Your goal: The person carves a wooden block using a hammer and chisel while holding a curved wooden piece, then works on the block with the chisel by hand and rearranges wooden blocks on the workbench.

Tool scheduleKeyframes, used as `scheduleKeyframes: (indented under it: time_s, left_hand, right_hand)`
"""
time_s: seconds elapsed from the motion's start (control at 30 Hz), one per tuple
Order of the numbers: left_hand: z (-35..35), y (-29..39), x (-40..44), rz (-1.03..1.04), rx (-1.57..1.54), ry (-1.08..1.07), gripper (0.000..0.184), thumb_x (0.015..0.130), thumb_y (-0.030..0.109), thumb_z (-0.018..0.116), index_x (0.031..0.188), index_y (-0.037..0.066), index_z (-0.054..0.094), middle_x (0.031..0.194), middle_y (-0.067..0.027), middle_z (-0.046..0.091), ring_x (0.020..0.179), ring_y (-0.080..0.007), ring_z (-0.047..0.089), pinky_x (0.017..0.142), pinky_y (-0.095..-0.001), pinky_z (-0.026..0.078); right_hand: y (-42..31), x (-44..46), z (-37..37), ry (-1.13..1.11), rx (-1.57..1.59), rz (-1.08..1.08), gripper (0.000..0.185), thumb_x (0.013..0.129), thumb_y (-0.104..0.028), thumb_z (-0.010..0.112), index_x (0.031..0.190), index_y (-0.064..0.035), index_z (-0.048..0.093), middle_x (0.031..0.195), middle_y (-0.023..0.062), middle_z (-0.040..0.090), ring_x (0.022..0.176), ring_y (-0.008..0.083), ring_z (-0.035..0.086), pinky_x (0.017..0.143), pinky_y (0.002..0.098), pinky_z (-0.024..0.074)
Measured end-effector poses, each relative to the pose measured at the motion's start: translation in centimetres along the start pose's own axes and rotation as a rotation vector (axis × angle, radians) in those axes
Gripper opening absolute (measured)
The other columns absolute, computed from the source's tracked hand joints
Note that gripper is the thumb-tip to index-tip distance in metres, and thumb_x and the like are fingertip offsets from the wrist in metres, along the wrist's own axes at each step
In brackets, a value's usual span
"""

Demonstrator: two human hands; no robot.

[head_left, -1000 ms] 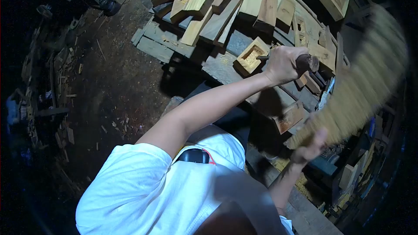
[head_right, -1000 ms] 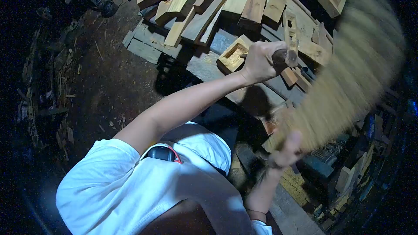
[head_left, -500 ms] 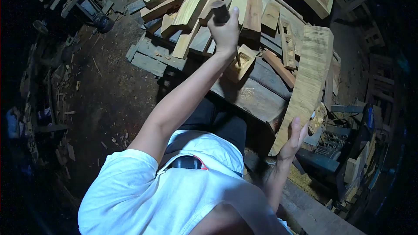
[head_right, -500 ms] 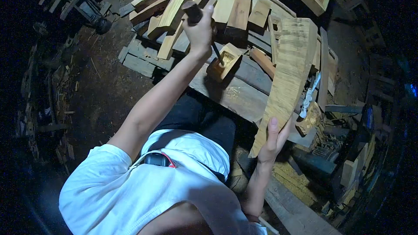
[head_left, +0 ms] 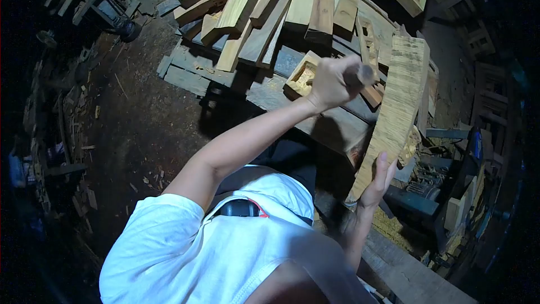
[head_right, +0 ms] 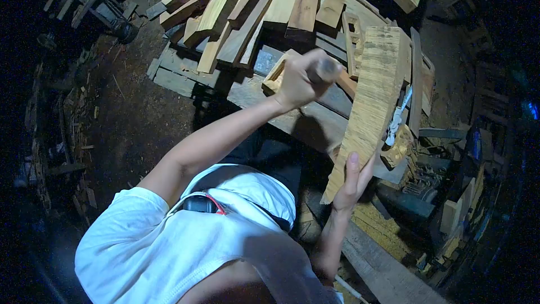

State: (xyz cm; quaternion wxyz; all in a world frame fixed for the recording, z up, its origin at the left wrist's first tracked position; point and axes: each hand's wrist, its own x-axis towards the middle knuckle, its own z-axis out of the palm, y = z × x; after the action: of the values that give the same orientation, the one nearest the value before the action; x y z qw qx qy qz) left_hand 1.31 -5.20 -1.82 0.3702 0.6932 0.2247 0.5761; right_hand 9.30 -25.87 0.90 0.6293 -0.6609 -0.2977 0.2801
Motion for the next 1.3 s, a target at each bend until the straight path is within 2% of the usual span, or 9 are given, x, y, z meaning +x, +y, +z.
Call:
scheduleKeyframes:
  time_s: [0.1,0.17,0.23,0.47,0.57,0.63,0.77,0.87,1.3]
  left_hand:
    - [0.9,0.2,-1.2,0.145,0.055,-0.029,0.016,0.068,0.015,0.069,0.079,0.009,0.060,0.065,-0.0112,0.061,0.062,-0.0293,0.064,0.053,-0.0349,0.049]
    - [1.0,-0.2,-2.2,0.147,0.131,-0.117,0.018,0.067,0.018,0.069,0.080,0.011,0.060,0.065,-0.0095,0.061,0.062,-0.0275,0.064,0.053,-0.0360,0.049]
    - [1.3,-0.5,-2.6,0.185,0.135,-0.208,0.020,0.065,0.019,0.070,0.081,0.013,0.060,0.068,-0.0078,0.062,0.063,-0.0259,0.064,0.054,-0.0362,0.050]
    - [1.5,-0.3,-2.2,0.230,0.140,-0.185,0.017,0.066,0.016,0.072,0.075,0.009,0.059,0.063,-0.0097,0.058,0.057,-0.0277,0.061,0.049,-0.0349,0.045]
    - [1.2,-0.6,-1.9,0.181,0.160,-0.173,0.019,0.067,0.016,0.072,0.071,0.007,0.056,0.060,-0.0121,0.054,0.055,-0.0294,0.058,0.048,-0.0355,0.043]
    - [1.4,-0.9,-1.6,0.165,0.180,-0.148,0.024,0.067,0.020,0.074,0.070,0.007,0.054,0.059,-0.0127,0.052,0.054,-0.0303,0.057,0.047,-0.0361,0.043]
    - [1.1,-1.5,-1.8,0.177,0.199,-0.132,0.028,0.066,0.024,0.076,0.072,0.006,0.055,0.058,-0.0131,0.053,0.054,-0.0311,0.057,0.048,-0.0362,0.044]
    - [0.5,-2.6,-1.3,0.146,0.207,-0.177,0.016,0.060,0.009,0.064,0.074,0.009,0.058,0.064,-0.0128,0.060,0.062,-0.0298,0.062,0.052,-0.0371,0.048]
    - [-7.9,-1.1,4.8,-0.191,-0.334,0.469,0.024,0.086,0.020,0.068,0.071,0.009,0.053,0.054,0.0040,0.047,0.043,-0.0049,0.044,0.041,-0.0200,0.035]
  right_hand:
    - [-0.6,0.1,-0.3,0.099,0.059,0.033,0.048,0.093,-0.026,0.049,0.130,0.0036,0.040,0.122,0.0157,0.050,0.104,0.0213,0.053,0.090,0.0318,0.0418]
    - [-0.6,0.4,-1.1,0.231,0.117,-0.102,0.049,0.094,-0.037,0.044,0.122,0.0035,0.045,0.101,0.0145,0.057,0.073,0.0142,0.055,0.055,0.0243,0.0445]
    - [-2.8,0.0,-0.8,0.161,0.099,-0.122,0.048,0.093,-0.040,0.042,0.114,0.0029,0.048,0.096,0.0164,0.058,0.071,0.0164,0.055,0.054,0.0275,0.0463]
    - [-2.0,0.8,0.1,0.027,-0.518,-0.421,0.049,0.089,-0.027,0.051,0.125,0.0060,0.044,0.118,0.0194,0.053,0.090,0.0217,0.058,0.072,0.0316,0.0494]
    - [-0.3,-0.7,-1.3,0.242,-0.025,-0.259,0.051,0.089,-0.027,0.050,0.127,0.0066,0.042,0.117,0.0192,0.054,0.090,0.0223,0.058,0.071,0.0318,0.0496]
    - [-1.1,-1.0,-2.0,-0.001,0.102,-0.262,0.050,0.090,-0.027,0.049,0.127,0.0067,0.042,0.114,0.0187,0.055,0.090,0.0225,0.058,0.069,0.0310,0.0499]
    - [-2.5,0.3,2.4,-0.140,-0.441,-0.273,0.058,0.090,-0.021,0.051,0.136,0.0088,0.032,0.132,0.0212,0.042,0.116,0.0264,0.045,0.102,0.0360,0.0309]
    - [-2.1,0.9,1.7,-0.327,-0.153,-0.145,0.064,0.088,-0.024,0.053,0.137,0.0095,0.028,0.124,0.0217,0.048,0.115,0.0238,0.047,0.100,0.0345,0.0340]
    - [3.1,2.5,1.9,-0.185,-0.364,-0.039,0.050,0.090,-0.028,0.059,0.126,0.0043,0.045,0.110,0.0124,0.058,0.101,0.0185,0.053,0.092,0.0311,0.0393]
